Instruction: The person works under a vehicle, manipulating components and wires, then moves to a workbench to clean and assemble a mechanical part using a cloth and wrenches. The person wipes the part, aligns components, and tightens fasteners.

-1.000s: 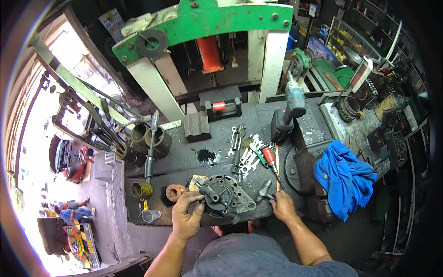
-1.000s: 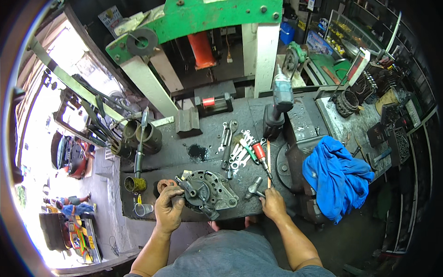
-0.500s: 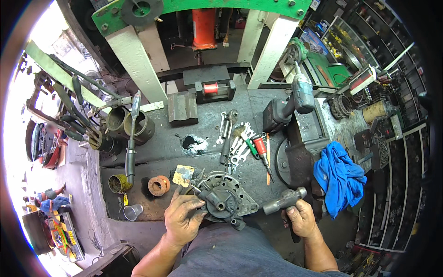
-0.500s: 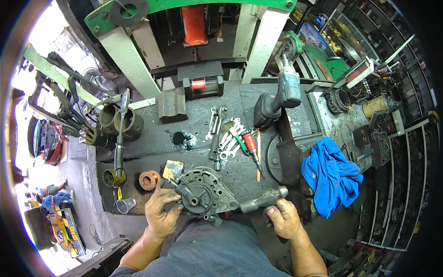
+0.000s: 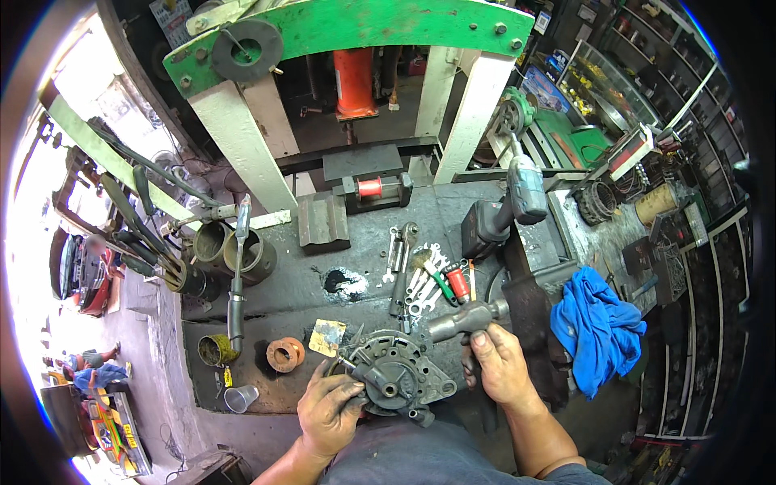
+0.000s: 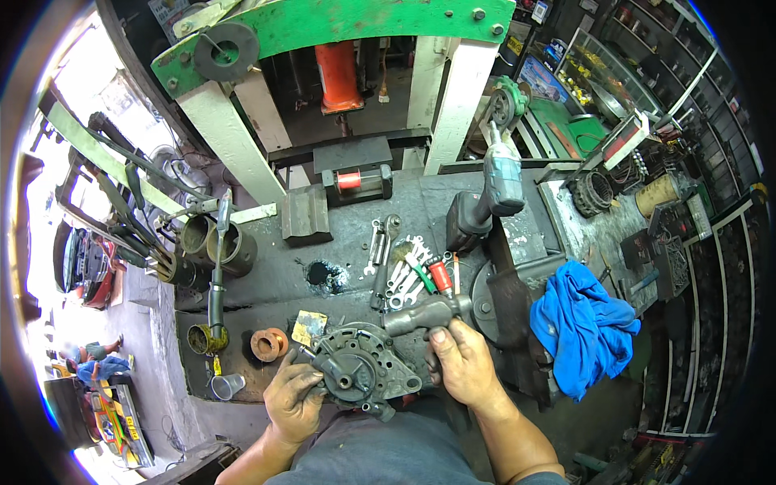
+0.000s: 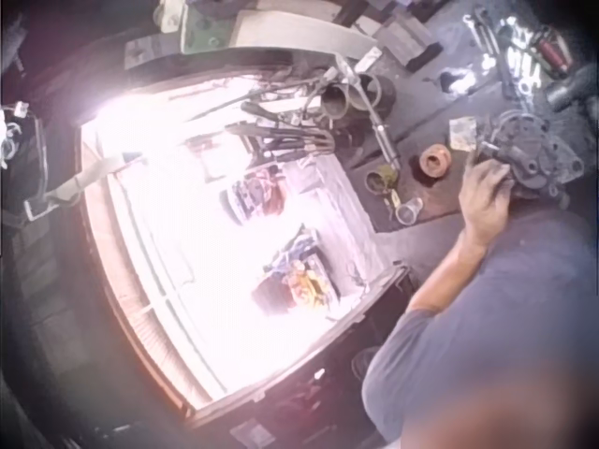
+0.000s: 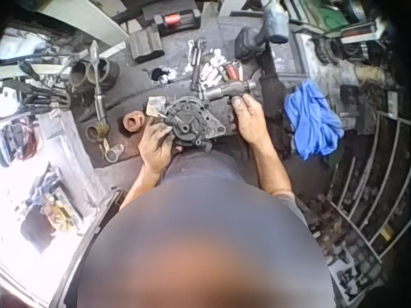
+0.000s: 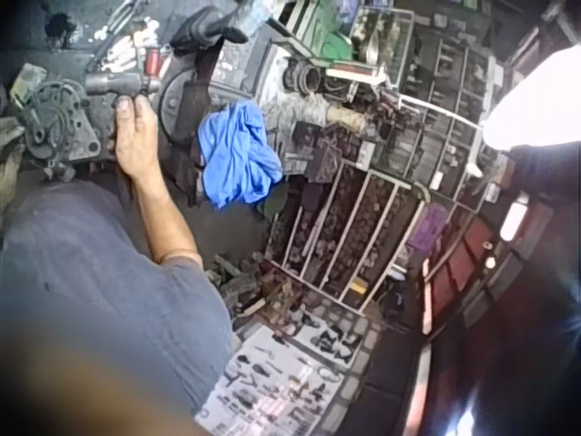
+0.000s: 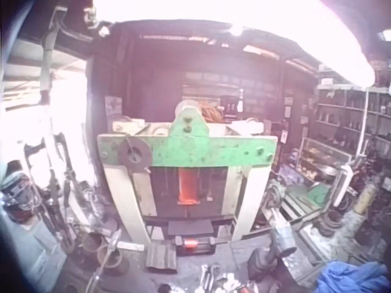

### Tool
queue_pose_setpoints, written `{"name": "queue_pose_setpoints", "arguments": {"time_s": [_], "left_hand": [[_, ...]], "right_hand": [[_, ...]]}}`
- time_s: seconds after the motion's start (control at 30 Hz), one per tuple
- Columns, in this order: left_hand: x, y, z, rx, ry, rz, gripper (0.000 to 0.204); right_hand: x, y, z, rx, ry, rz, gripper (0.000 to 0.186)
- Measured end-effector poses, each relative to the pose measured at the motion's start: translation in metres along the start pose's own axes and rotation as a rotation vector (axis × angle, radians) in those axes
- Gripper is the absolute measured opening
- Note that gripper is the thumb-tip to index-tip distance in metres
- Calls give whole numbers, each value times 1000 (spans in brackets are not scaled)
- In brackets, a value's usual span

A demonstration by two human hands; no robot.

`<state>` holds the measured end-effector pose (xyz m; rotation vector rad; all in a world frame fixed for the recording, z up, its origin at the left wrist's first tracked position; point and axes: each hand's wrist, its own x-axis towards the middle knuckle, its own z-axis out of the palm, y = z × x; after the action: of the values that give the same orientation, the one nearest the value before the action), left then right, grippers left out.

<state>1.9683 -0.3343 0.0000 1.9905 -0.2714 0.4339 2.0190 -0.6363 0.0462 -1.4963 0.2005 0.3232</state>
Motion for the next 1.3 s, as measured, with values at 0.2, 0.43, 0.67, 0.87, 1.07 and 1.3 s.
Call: {"name": "queue_pose_setpoints", "arguments": {"time_s": [0.2, 0.43, 0.67, 0.87, 1.07, 1.3], "left_hand": [[-3, -6, 4, -15, 25, -5, 21], [-5, -8, 1, -43, -1, -31, 21], [-2, -4, -2, -107, -18, -27, 34], [-3, -4, 2, -151, 34, -54, 33], [1, -2, -3, -117, -25, -71, 28], [-4, 19, 3, -52, 93, -259, 38]], "right_hand": [[28, -5, 13, -267, -173, 23, 32], [27, -7, 7, -233, -171, -122, 31], [31, 9, -1, -28, -162, 111, 30], [31, 12, -17, -231, -52, -124, 37], [27, 3, -15, -397, -25, -21, 38], [85, -84, -2, -757, -342, -390, 31]]}}
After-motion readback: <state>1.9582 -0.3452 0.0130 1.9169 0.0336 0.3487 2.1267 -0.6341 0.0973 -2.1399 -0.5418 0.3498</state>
